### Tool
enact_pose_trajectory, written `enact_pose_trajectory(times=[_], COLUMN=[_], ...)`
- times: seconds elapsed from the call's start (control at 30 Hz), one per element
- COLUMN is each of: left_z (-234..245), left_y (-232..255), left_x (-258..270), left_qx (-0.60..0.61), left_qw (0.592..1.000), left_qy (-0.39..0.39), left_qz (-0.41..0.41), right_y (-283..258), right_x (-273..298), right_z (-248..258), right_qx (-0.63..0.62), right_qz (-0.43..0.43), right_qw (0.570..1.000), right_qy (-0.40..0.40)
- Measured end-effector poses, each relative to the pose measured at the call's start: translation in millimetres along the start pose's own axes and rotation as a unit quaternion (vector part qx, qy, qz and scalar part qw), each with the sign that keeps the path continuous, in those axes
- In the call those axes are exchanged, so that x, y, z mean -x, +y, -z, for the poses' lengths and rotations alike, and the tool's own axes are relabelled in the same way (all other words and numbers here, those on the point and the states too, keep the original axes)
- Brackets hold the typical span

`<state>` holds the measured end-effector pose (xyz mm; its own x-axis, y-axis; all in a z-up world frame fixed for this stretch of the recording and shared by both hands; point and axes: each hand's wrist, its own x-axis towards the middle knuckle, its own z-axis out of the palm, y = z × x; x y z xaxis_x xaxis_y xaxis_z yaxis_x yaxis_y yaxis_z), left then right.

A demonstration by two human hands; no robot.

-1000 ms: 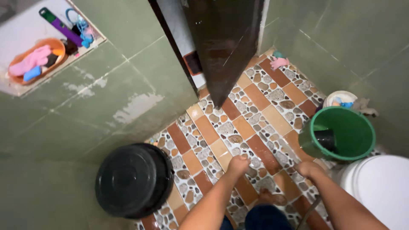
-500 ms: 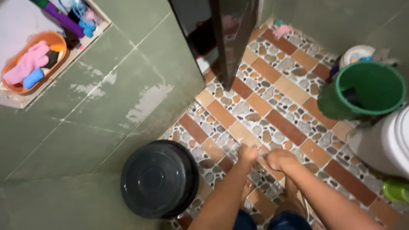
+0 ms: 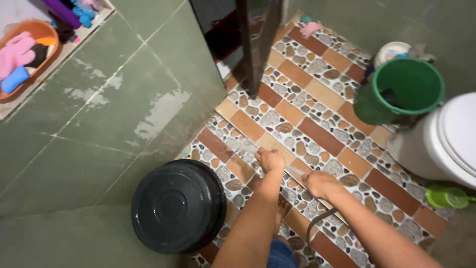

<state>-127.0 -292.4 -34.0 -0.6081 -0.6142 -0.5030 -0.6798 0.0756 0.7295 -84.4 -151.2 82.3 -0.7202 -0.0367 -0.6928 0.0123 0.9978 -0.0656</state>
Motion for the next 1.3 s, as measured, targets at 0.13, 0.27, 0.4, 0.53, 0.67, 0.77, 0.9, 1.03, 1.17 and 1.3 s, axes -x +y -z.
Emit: enact_pose_trajectory(times=[0.13,0.27,0.4,0.53,0.67,0.77,0.9,1.03,1.17,1.3], left_z=[-1.9,-6.6,-22.0,-64.7,-86.3,-92.4,-102.5,-106.5,-122.8,-138.9], left_y=[9.8,8.0,-8.1,-42.8,-63.6,-63.1,-50.8,-35.9,-35.4,-37.8], left_x=[21.8,44.4,56.4,59.3,95.1,140.6,201.2,250.1,268.2,270.5], left_qx=[-0.049,-0.127,-0.187,-0.361,-0.369,-0.321,-0.317,-0.364,-0.377,-0.381], left_qw=[0.996,0.98,0.956,0.863,0.824,0.847,0.785,0.759,0.718,0.705], left_qy=[-0.079,-0.131,-0.207,-0.275,-0.277,-0.306,-0.363,-0.401,-0.427,-0.443], left_qz=[-0.014,-0.078,-0.094,-0.223,-0.329,-0.292,-0.389,-0.362,-0.401,-0.402], right_y=[50.1,113.4,171.4,231.4,306.6,354.8,380.2,390.4,387.2,375.3], right_x=[-8.0,-14.5,0.1,39.8,79.4,123.5,181.7,214.8,219.2,200.4], right_z=[-11.3,-39.4,-77.4,-129.6,-199.4,-246.7,-291.5,-311.3,-318.7,-318.4], right_qx=[0.02,0.022,0.003,-0.129,-0.192,-0.228,-0.275,-0.314,-0.404,-0.48], right_qz=[-0.017,-0.04,-0.096,-0.191,-0.263,-0.321,-0.389,-0.431,-0.439,-0.436], right_qw=[0.999,0.998,0.995,0.969,0.943,0.917,0.877,0.842,0.784,0.734], right_qy=[0.026,0.044,0.029,0.086,0.072,0.062,0.058,0.076,0.169,0.2])
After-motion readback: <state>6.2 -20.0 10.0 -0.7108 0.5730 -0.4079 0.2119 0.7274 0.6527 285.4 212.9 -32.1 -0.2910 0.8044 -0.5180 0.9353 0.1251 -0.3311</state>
